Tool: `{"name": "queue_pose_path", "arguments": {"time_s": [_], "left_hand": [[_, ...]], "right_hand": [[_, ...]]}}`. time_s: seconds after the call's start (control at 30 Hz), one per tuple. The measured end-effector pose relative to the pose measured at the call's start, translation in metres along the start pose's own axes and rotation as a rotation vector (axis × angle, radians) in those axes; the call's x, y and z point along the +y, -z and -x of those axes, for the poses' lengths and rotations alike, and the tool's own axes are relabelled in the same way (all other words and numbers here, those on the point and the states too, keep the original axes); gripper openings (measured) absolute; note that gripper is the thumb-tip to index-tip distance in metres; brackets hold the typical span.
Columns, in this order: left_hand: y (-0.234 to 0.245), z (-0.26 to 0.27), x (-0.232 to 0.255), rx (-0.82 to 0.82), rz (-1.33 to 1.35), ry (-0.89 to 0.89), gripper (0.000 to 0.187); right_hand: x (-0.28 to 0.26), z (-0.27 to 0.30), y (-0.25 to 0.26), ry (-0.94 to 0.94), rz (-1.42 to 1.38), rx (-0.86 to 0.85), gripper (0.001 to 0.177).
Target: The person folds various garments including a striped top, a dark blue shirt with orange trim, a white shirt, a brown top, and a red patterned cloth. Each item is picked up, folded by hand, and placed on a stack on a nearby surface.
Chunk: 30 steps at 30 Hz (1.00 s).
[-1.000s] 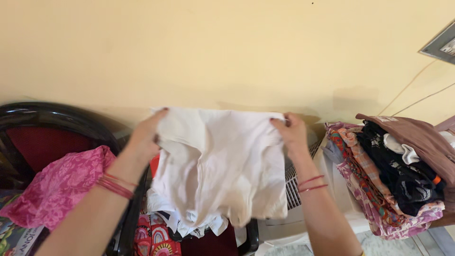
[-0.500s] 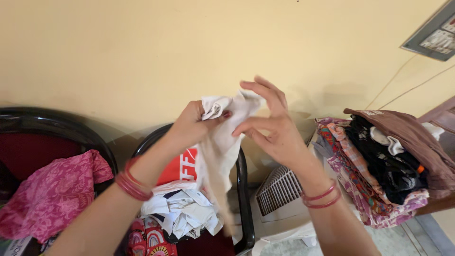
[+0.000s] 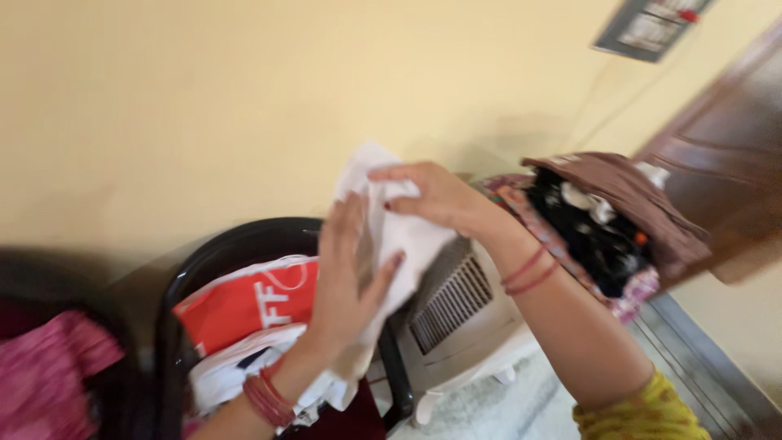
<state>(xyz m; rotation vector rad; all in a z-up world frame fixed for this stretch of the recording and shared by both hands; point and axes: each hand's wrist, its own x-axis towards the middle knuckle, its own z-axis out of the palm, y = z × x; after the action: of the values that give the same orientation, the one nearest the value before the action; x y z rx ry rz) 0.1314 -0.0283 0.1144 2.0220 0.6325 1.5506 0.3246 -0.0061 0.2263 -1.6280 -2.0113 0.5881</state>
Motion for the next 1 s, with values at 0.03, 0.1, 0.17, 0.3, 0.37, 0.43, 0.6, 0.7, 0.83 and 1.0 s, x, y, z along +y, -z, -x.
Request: {"name": "queue_pose_path", "arguments": {"time_s": [0.03, 0.1, 0.17, 0.3, 0.37, 0.43, 0.6, 0.7, 0.83, 1.0], "left_hand": [[-0.015, 0.002, 0.002, -0.029, 0.000, 0.016, 0.082], [-0.045, -0.001, 0.007, -0.084, 0.002, 0.047, 0.088], [-0.071, -0.017, 0.011, -0.063, 0.048, 0.025, 0.086], [-0.120, -0.055, 0.023, -0.075, 0.145, -0.081, 0.086], [-0.144, -0.060, 0.030, -0.126, 0.175, -0.117, 0.081], [-0.167, -0.060, 0.037, -0.174, 0.218, -0.151, 0.077], [-0.206, -0.032, 0.048, -0.327, 0.291, -0.146, 0.065], [-0.224, -0.023, 0.047, -0.394, 0.300, -0.155, 0.061], [-0.256, -0.029, 0.044, -0.399, 0.262, -0.194, 0.055], [-0.324, -0.081, 0.066, -0.314, 0.143, -0.341, 0.050]], "right_hand": [[0.009, -0.003, 0.010, -0.018, 0.031, 0.067, 0.052], [0.025, -0.012, 0.040, -0.023, -0.048, 0.233, 0.057], [0.038, -0.007, 0.097, 0.267, 0.325, 0.457, 0.054], [0.060, 0.049, 0.218, -0.043, 0.418, 0.969, 0.052], [0.082, 0.103, 0.259, -0.075, 0.194, 0.984, 0.044], [0.110, 0.152, 0.277, -0.137, 0.069, 1.115, 0.058], [0.208, 0.246, 0.229, -0.708, 0.201, 1.190, 0.078], [0.250, 0.296, 0.182, -0.683, -0.085, 1.030, 0.078], [0.261, 0.323, 0.173, -0.716, -0.251, 1.057, 0.081], [0.242, 0.304, 0.197, -0.610, 0.848, 1.121, 0.063]]}}
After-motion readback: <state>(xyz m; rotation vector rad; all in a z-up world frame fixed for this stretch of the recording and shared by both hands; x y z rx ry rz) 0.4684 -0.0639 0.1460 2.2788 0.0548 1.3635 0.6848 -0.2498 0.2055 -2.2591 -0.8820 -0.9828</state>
